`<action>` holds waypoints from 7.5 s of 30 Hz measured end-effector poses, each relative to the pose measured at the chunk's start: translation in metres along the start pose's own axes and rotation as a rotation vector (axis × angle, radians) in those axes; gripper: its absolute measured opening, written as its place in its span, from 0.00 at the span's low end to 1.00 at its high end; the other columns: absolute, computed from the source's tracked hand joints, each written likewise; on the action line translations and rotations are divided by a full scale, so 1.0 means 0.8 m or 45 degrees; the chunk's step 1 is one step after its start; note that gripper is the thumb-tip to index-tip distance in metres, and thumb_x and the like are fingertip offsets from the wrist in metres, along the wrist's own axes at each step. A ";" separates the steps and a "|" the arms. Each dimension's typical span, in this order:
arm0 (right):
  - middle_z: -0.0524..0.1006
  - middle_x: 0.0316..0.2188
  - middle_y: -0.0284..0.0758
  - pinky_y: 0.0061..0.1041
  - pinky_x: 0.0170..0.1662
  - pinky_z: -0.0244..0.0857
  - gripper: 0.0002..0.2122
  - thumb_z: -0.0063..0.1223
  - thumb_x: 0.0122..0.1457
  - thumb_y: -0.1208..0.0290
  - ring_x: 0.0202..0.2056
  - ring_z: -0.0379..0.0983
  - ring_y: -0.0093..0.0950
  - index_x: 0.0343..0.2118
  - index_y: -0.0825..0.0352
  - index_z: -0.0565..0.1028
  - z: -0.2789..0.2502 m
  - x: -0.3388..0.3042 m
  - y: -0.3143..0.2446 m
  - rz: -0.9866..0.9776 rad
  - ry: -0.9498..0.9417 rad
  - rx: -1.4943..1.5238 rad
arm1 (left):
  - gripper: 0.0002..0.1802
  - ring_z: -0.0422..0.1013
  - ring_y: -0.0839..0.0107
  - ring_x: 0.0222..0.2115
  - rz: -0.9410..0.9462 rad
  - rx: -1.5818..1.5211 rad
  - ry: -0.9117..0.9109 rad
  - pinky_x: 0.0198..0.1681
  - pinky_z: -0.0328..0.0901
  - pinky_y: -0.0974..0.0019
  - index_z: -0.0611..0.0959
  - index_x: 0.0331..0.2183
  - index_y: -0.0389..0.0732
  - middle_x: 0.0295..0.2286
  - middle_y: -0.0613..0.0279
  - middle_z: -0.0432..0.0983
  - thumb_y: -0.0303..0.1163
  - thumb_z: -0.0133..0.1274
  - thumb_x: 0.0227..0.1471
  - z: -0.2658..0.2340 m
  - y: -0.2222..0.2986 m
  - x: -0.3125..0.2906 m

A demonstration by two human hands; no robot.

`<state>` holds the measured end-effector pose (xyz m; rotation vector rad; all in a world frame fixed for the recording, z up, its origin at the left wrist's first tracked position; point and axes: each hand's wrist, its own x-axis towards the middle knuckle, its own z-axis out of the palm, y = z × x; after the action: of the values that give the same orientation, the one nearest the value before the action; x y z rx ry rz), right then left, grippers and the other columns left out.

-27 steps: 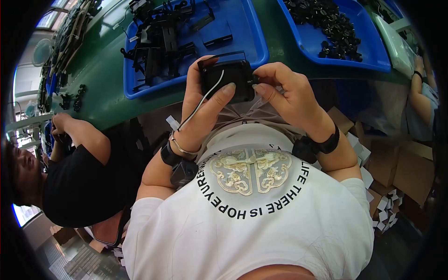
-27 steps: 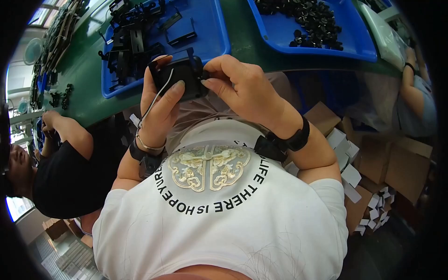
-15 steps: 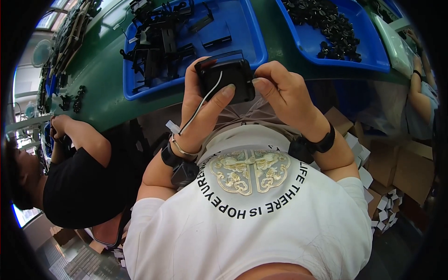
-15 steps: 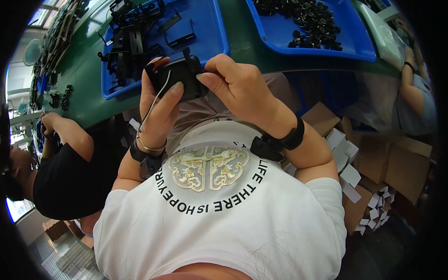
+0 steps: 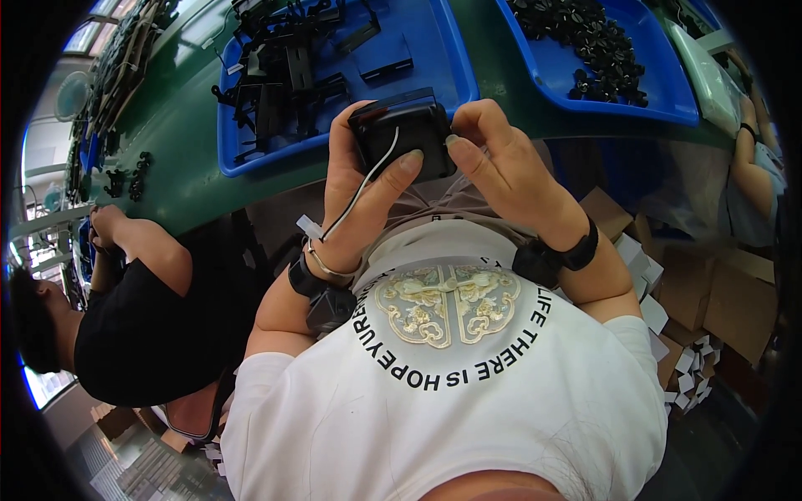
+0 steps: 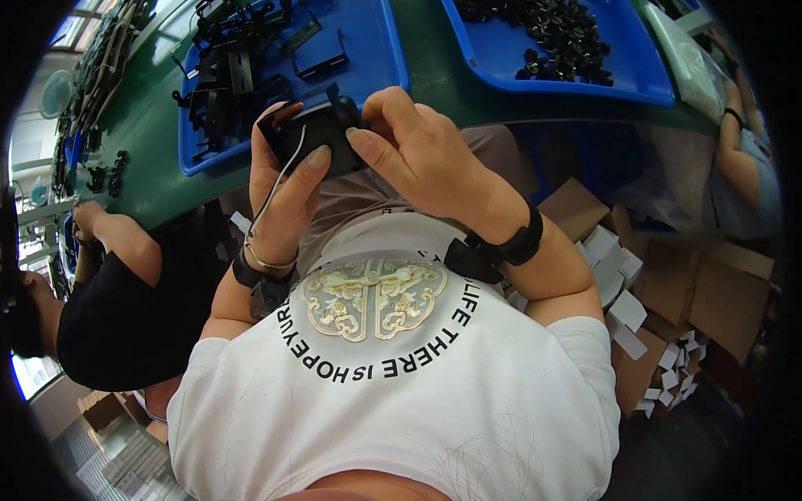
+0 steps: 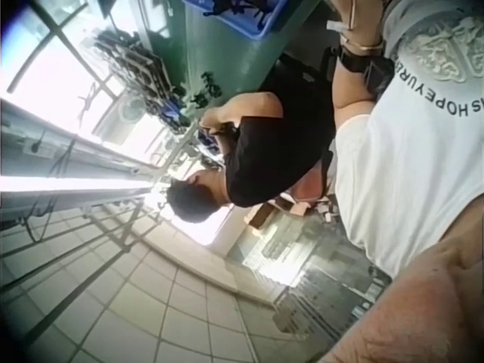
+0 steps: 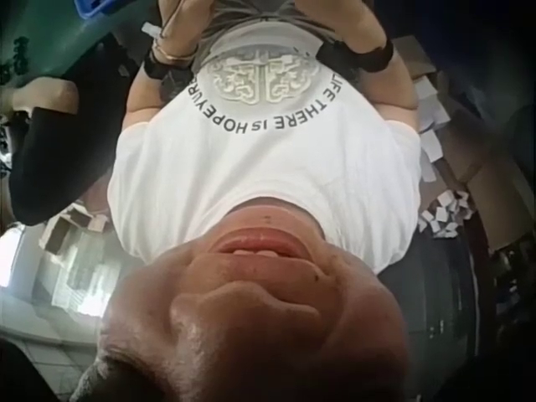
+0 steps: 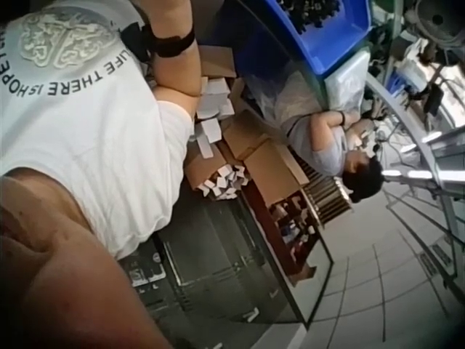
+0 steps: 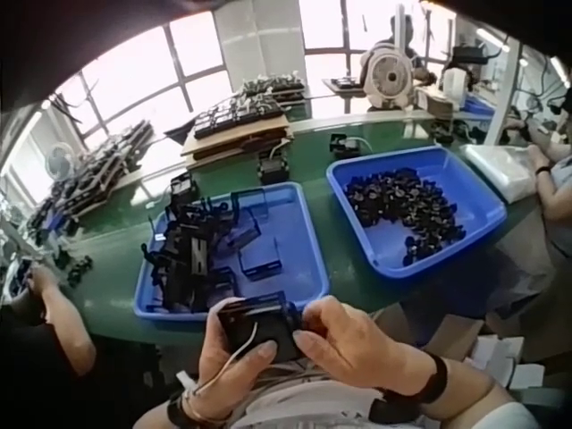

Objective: Assemble small plastic components and electrical wires into a main housing at a factory workstation.

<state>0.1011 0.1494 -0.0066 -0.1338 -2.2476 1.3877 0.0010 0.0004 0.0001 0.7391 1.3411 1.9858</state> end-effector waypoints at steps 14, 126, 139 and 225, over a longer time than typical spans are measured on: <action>0.67 0.22 0.27 0.12 0.28 0.57 0.19 0.38 0.61 0.52 0.24 0.60 0.13 0.34 0.67 0.67 -0.001 -0.002 0.007 0.151 -0.089 0.164 | 0.31 0.67 0.74 0.40 0.053 0.036 0.010 0.43 0.65 0.71 0.58 0.50 0.43 0.40 0.61 0.67 0.22 0.54 0.48 -0.004 -0.007 -0.007; 0.68 0.48 0.36 0.14 0.41 0.60 0.20 0.43 0.60 0.70 0.39 0.65 0.18 0.54 0.70 0.61 -0.008 0.030 0.004 0.221 -0.183 0.759 | 0.29 0.69 0.75 0.34 -0.108 0.036 0.191 0.29 0.69 0.75 0.64 0.45 0.39 0.35 0.61 0.68 0.26 0.60 0.42 -0.006 0.015 0.028; 0.68 0.46 0.35 0.16 0.49 0.58 0.18 0.37 0.64 0.68 0.44 0.64 0.19 0.54 0.70 0.60 0.000 0.015 0.023 0.229 -0.095 0.910 | 0.28 0.68 0.80 0.30 -0.101 0.244 0.053 0.29 0.66 0.79 0.64 0.45 0.38 0.35 0.61 0.69 0.27 0.59 0.43 0.004 0.007 0.021; 0.65 0.50 0.34 0.17 0.53 0.55 0.20 0.38 0.63 0.69 0.49 0.61 0.18 0.56 0.70 0.57 0.014 -0.010 0.016 0.315 0.068 0.943 | 0.23 0.65 0.85 0.19 -0.319 -0.170 -0.045 0.20 0.61 0.82 0.63 0.54 0.37 0.28 0.67 0.73 0.37 0.39 0.60 -0.020 0.005 0.016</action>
<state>0.1008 0.1441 -0.0243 -0.1926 -1.5765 2.2187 -0.0201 -0.0005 -0.0004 0.5146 1.2041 1.8333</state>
